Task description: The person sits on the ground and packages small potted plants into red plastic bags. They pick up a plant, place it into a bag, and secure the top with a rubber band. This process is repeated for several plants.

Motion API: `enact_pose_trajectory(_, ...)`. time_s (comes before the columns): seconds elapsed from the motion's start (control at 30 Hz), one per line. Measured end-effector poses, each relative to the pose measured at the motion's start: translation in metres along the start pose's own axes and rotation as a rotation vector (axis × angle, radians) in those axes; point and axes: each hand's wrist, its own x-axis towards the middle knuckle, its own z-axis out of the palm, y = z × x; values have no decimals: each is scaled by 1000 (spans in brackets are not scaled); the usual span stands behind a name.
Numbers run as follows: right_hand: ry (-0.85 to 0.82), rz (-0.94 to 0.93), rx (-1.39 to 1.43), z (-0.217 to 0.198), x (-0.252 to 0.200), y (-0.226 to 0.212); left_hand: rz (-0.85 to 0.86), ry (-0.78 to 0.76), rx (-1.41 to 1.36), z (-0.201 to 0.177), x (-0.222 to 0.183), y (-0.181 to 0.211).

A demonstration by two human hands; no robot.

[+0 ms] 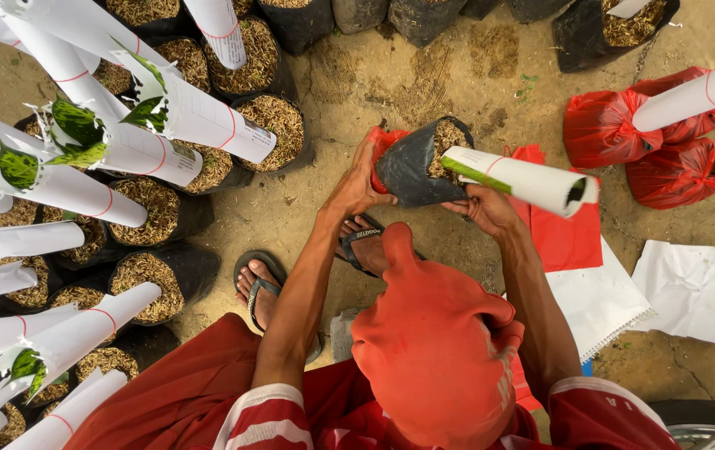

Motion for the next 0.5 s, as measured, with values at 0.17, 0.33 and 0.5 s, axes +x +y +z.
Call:
enact_pose_trajectory(0.17,140,-109,82,39,5,11,10,0,-55,6,-6,3)
enact_pose_trajectory(0.33,152,-257,287,58,19,36,91,164,-305,37,-10,-6)
enact_pose_trajectory(0.5,212,-310,136,89,25,58,175,445,-277,46,0,-26)
